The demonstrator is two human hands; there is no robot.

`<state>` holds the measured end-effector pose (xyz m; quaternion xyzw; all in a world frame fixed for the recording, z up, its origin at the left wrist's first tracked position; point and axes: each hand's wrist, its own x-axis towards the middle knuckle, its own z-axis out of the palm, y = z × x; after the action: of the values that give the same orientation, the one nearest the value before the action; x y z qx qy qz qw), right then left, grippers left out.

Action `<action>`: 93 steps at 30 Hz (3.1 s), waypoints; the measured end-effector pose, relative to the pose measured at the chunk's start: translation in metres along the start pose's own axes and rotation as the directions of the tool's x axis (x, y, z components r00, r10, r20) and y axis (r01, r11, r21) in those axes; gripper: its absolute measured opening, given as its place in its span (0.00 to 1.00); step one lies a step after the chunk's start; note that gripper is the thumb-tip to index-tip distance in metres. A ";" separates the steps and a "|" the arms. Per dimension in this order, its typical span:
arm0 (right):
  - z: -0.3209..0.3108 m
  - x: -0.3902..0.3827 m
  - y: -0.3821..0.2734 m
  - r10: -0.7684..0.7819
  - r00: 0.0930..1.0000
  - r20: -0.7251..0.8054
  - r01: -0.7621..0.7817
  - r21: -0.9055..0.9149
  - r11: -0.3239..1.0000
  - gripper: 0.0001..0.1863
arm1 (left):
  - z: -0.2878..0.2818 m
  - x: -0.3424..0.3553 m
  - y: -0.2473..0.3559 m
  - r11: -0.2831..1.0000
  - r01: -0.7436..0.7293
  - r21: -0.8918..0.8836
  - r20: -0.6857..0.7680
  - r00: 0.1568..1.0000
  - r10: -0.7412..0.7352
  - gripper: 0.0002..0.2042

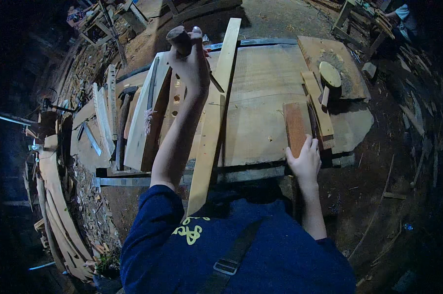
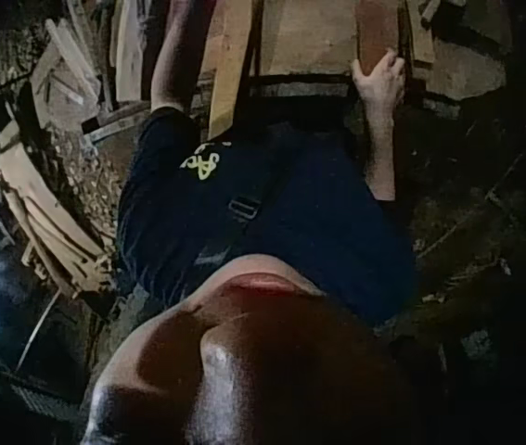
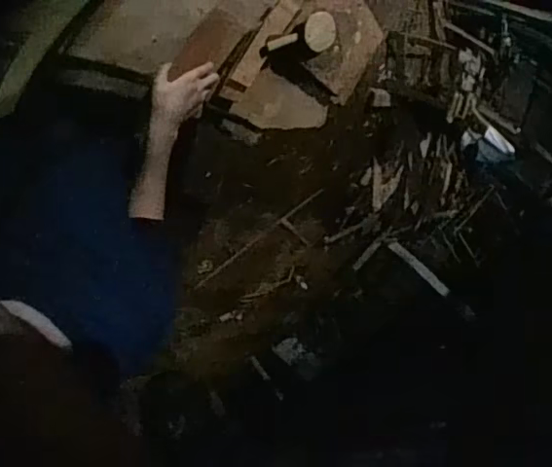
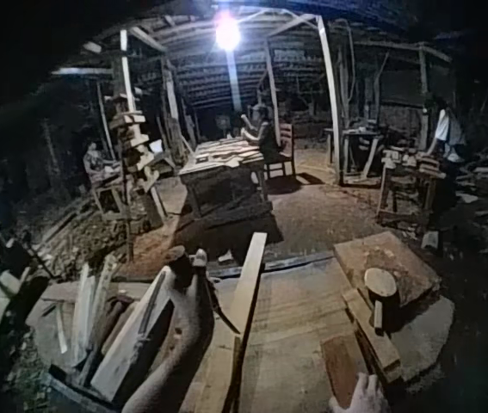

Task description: Chiseling a mortise or groove into a piece of wood using a mallet and chisel.

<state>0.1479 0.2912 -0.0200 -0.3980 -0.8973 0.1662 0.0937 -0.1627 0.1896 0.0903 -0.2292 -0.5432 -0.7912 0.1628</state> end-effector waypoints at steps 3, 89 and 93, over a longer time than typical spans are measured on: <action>0.002 0.001 0.003 -0.017 1.000 -0.001 0.017 0.010 1.000 0.34 | 0.002 -0.009 0.002 1.000 -0.012 0.015 0.037 0.999 0.011 0.12; -0.171 0.159 -0.200 -0.705 0.612 -0.359 0.744 0.564 0.359 0.29 | 0.018 -0.003 -0.018 0.982 -0.068 0.177 0.169 0.985 0.038 0.09; -0.167 0.160 -0.195 -0.750 0.661 -0.027 0.703 0.372 0.606 0.29 | 0.020 -0.005 -0.016 0.981 -0.114 0.157 0.158 0.983 0.089 0.08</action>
<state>-0.0420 0.3254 0.2129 0.0368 -0.9403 0.2963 0.1632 -0.1630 0.2135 0.0816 -0.3016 -0.6052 -0.7144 0.1801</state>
